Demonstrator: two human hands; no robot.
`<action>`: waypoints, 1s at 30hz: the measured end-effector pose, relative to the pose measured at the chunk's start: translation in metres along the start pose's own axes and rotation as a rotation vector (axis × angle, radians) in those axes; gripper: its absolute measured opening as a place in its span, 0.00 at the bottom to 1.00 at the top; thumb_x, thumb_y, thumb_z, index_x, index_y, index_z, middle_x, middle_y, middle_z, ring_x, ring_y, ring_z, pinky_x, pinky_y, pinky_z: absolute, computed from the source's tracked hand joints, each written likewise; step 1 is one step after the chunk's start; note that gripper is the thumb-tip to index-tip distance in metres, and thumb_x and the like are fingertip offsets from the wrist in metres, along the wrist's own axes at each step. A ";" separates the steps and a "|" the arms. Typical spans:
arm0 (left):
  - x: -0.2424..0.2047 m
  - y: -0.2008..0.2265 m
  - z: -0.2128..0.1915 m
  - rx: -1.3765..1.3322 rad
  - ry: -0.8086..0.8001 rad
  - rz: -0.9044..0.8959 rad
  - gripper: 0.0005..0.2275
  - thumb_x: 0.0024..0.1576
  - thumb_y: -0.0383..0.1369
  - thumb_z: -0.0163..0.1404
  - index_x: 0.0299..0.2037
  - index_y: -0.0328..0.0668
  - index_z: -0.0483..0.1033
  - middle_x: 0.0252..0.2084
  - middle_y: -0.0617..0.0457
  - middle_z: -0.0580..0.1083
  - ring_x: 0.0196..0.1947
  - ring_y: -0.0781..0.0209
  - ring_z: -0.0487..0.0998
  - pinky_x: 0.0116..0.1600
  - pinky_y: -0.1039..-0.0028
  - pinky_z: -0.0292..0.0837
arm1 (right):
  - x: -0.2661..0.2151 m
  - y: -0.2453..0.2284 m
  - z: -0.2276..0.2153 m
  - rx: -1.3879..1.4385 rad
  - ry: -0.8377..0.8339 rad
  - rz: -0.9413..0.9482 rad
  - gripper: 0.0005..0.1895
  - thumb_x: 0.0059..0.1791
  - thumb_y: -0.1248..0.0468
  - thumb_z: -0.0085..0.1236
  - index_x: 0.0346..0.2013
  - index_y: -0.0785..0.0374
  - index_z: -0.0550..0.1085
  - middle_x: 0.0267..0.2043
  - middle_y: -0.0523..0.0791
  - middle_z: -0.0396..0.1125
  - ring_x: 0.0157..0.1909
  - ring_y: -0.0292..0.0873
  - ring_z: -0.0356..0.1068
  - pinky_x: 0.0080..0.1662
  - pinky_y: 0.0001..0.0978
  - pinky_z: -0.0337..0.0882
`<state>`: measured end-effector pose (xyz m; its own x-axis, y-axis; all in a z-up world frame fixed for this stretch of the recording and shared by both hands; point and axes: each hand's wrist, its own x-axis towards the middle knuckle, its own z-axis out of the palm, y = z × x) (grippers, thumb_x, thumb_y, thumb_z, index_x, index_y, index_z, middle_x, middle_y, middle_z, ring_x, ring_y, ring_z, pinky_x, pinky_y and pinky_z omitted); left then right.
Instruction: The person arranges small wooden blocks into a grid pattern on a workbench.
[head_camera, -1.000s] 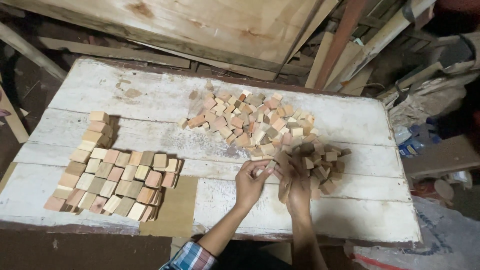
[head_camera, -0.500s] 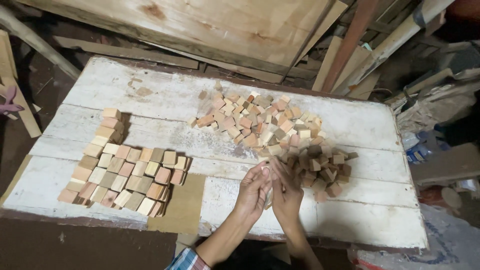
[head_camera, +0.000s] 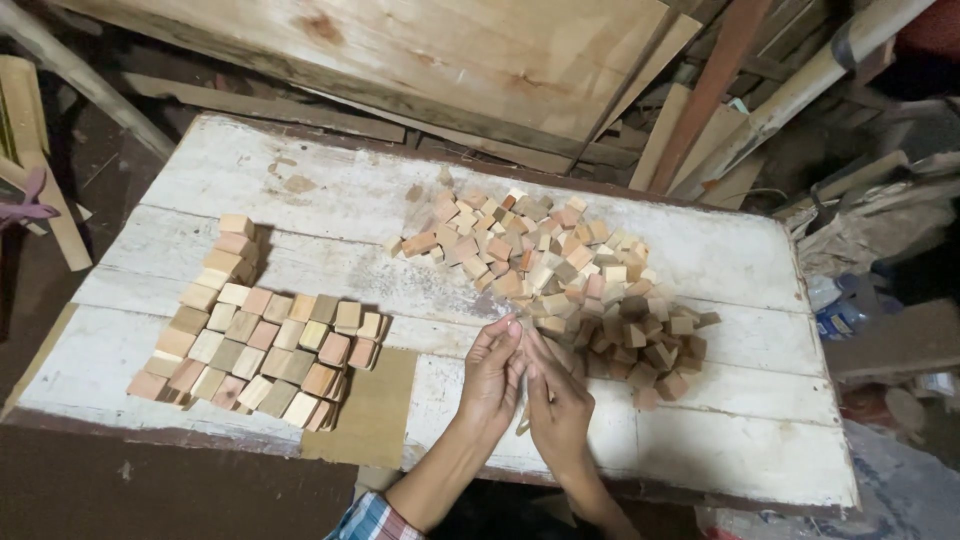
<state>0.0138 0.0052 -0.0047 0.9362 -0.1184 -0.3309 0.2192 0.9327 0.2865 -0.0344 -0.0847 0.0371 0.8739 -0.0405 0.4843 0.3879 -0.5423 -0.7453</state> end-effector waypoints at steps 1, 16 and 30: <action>0.000 -0.006 -0.004 -0.001 0.003 -0.003 0.12 0.58 0.24 0.56 0.51 0.31 0.75 0.33 0.51 0.75 0.24 0.73 0.74 0.31 0.87 0.76 | 0.007 0.007 0.001 -0.003 -0.001 0.004 0.18 0.52 0.71 0.51 0.57 0.66 0.74 0.63 0.54 0.70 0.60 0.48 0.75 0.56 0.33 0.77; 0.007 -0.005 -0.006 -0.025 -0.001 0.041 0.11 0.58 0.24 0.56 0.51 0.33 0.75 0.38 0.52 0.73 0.25 0.72 0.69 0.33 0.83 0.70 | 0.001 0.005 0.004 -0.059 0.056 -0.105 0.17 0.51 0.72 0.52 0.56 0.67 0.75 0.60 0.52 0.71 0.60 0.48 0.72 0.60 0.36 0.73; -0.010 -0.011 0.006 0.072 0.049 -0.043 0.11 0.58 0.23 0.55 0.50 0.33 0.76 0.34 0.54 0.73 0.18 0.76 0.62 0.23 0.89 0.61 | 0.010 0.013 0.001 -0.028 0.120 -0.060 0.15 0.53 0.71 0.52 0.55 0.68 0.75 0.59 0.51 0.73 0.62 0.48 0.73 0.61 0.36 0.74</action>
<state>0.0040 -0.0059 0.0002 0.9113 -0.1396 -0.3874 0.2801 0.8998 0.3346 -0.0208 -0.0916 0.0319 0.8078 -0.1064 0.5798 0.4284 -0.5697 -0.7014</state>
